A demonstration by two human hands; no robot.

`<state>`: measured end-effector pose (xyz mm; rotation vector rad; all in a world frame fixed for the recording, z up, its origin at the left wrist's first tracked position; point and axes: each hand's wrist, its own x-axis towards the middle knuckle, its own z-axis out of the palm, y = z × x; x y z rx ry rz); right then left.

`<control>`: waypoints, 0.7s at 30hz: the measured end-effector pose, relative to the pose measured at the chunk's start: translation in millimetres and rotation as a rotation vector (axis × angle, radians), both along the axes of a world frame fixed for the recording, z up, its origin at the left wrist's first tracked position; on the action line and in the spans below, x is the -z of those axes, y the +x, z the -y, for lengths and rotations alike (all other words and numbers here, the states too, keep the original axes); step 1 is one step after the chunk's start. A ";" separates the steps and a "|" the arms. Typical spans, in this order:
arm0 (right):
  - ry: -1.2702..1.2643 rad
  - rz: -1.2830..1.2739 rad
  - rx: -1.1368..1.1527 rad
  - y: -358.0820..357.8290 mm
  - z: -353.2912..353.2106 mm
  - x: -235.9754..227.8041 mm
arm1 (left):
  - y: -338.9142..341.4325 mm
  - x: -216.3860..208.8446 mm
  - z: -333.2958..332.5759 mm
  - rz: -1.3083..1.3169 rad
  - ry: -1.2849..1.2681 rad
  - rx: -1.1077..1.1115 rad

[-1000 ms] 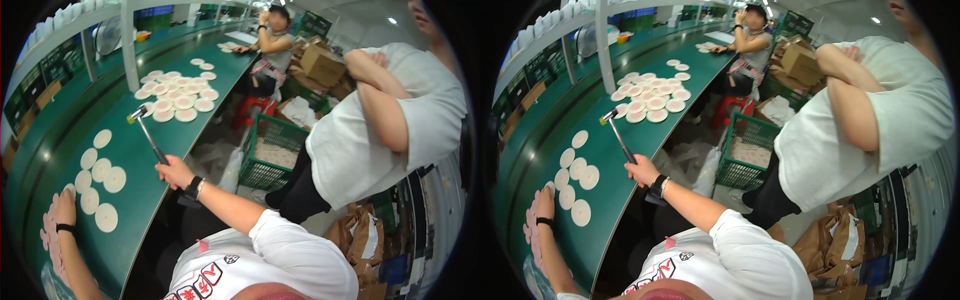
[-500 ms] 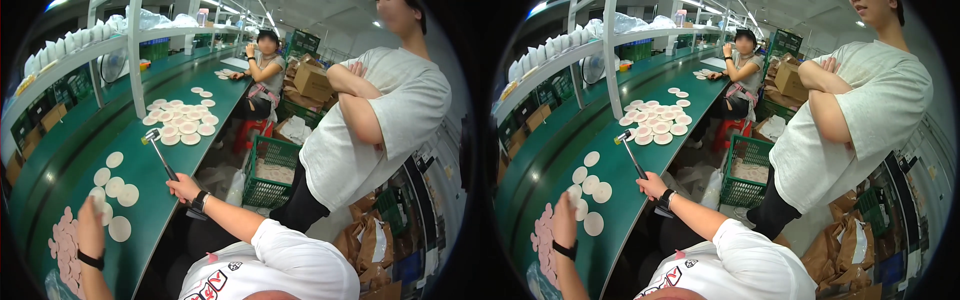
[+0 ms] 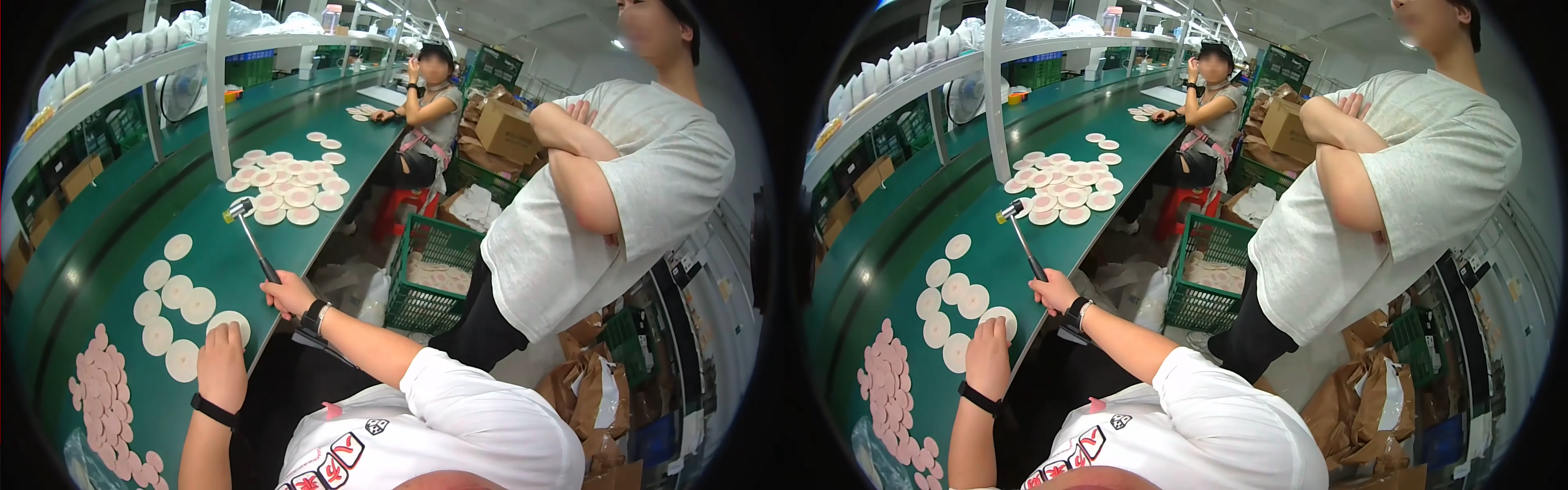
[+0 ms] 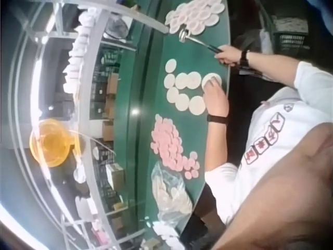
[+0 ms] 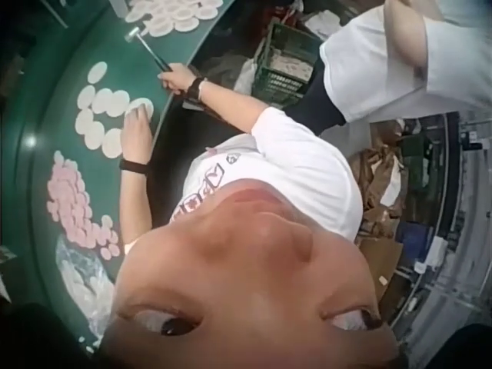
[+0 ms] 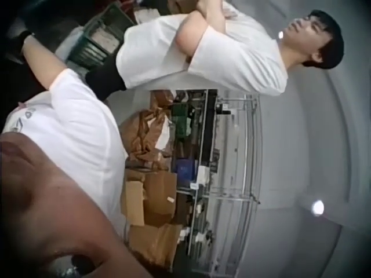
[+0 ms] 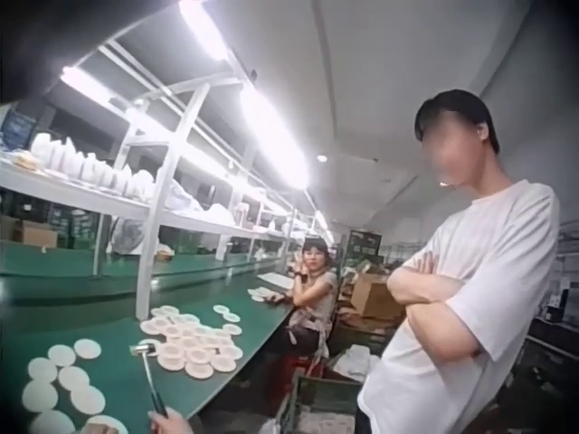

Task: The person assembles components by placing a pink disc onto a white base and striking the center with a hammer. This process is repeated for several sets of parts, with the person occasionally turning the discs over.

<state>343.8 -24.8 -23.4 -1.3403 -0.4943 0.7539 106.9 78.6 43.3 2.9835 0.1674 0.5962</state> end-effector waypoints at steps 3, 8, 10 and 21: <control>-0.014 0.003 0.001 -1.8 -0.2 -1.8 | 1.7 13.7 -5.7 -0.045 0.042 -0.023; -0.056 0.022 -0.008 -4.4 -0.7 -4.7 | 1.5 29.9 -10.8 -0.112 0.043 -0.060; -0.065 0.003 -0.022 -15.9 -2.1 -0.7 | -7.7 33.9 -11.1 -0.133 0.017 -0.073; -0.019 0.005 0.181 -19.4 18.4 -13.0 | -2.4 28.8 -6.8 -0.040 -0.071 -0.009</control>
